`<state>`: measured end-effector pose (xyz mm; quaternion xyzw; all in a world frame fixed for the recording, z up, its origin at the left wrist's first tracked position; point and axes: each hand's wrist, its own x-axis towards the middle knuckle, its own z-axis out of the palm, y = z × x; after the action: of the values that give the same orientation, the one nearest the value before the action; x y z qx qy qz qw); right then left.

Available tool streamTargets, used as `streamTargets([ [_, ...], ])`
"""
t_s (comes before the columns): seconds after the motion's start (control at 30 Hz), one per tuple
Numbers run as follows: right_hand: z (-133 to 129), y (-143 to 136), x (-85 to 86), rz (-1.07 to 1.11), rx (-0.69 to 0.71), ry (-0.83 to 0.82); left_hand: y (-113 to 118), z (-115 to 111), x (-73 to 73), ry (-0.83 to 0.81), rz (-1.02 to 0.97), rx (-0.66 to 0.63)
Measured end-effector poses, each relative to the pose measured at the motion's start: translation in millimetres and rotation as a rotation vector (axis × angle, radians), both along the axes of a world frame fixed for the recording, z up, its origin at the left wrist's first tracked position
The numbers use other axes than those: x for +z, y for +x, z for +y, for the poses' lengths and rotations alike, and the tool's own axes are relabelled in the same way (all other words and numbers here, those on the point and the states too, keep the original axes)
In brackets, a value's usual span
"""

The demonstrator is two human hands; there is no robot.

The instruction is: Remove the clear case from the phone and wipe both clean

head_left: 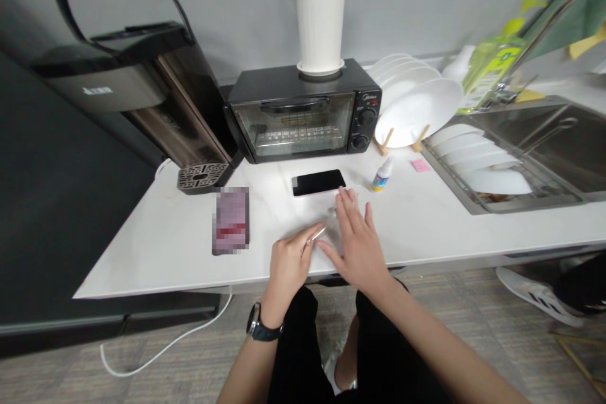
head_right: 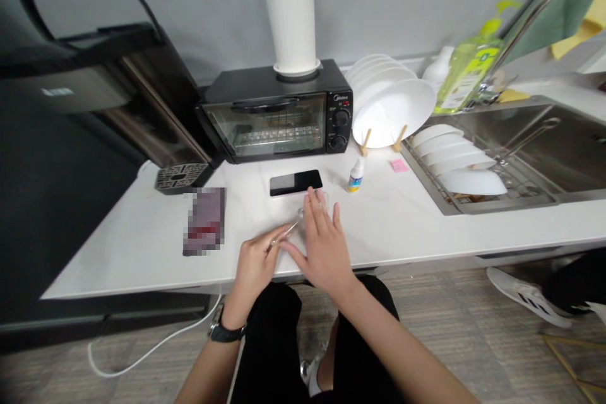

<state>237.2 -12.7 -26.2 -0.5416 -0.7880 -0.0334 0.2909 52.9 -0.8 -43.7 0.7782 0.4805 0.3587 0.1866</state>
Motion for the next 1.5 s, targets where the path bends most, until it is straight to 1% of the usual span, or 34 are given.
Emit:
streamTargets([
  [0.1,-28,-35,-3.4,-0.038,0.194,-0.028,-5,3,-4.6,-0.003,0.074,0.005],
  [0.17,-38,-44,-4.5,-0.078,0.273,-0.025,-7,4,-6.1,0.003,0.108,-0.013],
  [0.2,-38,-42,-4.6,-0.092,0.284,-0.02,-8,5,-6.0,0.004,0.117,-0.015],
  [0.27,-27,-25,-3.8,-0.091,0.253,-0.01,-6,4,-3.6,-0.011,0.105,0.003],
  [0.3,-18,-14,-3.2,-0.075,0.213,-0.005,-5,3,-1.8,-0.022,0.077,0.005],
  [0.37,2,10,-1.6,-0.021,0.098,0.008,-1,1,2.0,-0.034,0.006,-0.017],
  [0.43,16,24,-0.5,0.032,-0.01,0.02,1,-1,4.1,-0.026,-0.045,-0.035],
  [0.5,15,20,-0.9,0.075,-0.066,0.015,1,-1,3.8,-0.012,-0.047,-0.034],
  [0.53,9,11,-1.7,0.086,-0.056,0.009,0,-1,2.7,-0.01,-0.032,-0.029],
  [0.57,1,0,-2.8,0.086,-0.021,-0.001,-1,-1,1.3,-0.01,-0.009,-0.02],
  [0.67,-29,-33,-5.5,0.015,0.195,-0.017,-5,2,-3.5,-0.004,0.087,0.011],
  [0.7,-35,-39,-5.8,-0.015,0.247,-0.016,-6,2,-4.5,0.009,0.112,0.018],
  [0.73,-38,-40,-5.7,-0.038,0.27,-0.013,-6,2,-4.7,0.016,0.124,0.02],
  [0.8,-32,-31,-4.8,-0.046,0.238,-0.001,-5,2,-3.0,0.006,0.099,0.012],
  [0.93,4,8,-1.8,0.047,0.051,0.017,1,-1,4.0,-0.039,-0.038,-0.037],
  [1.0,13,14,-0.8,0.085,-0.005,0.018,2,-2,5.6,-0.035,-0.06,-0.039],
  [1.03,11,10,-0.9,0.093,-0.003,0.015,2,-2,5.6,-0.038,-0.057,-0.036],
  [1.1,-1,-6,-2.7,0.08,0.069,0.001,0,-1,3.8,-0.043,-0.024,-0.019],
  [1.2,-27,-33,-7.0,0.007,0.257,-0.019,-3,1,-0.9,-0.034,0.05,0.0],
  [1.27,-35,-37,-8.3,-0.038,0.327,-0.018,-4,2,-3.0,-0.026,0.081,0.009],
  [1.3,-34,-34,-8.1,-0.051,0.331,-0.015,-4,2,-3.2,-0.028,0.089,0.015],
  [1.37,-22,-16,-6.0,-0.044,0.282,-0.012,-3,1,-1.6,-0.035,0.075,0.025],
  [1.43,-3,6,-2.6,0.0,0.177,-0.009,0,0,1.9,-0.039,0.019,0.0],
  [1.5,12,21,0.5,0.048,0.071,0.0,2,-2,5.4,-0.039,-0.039,-0.028],
])
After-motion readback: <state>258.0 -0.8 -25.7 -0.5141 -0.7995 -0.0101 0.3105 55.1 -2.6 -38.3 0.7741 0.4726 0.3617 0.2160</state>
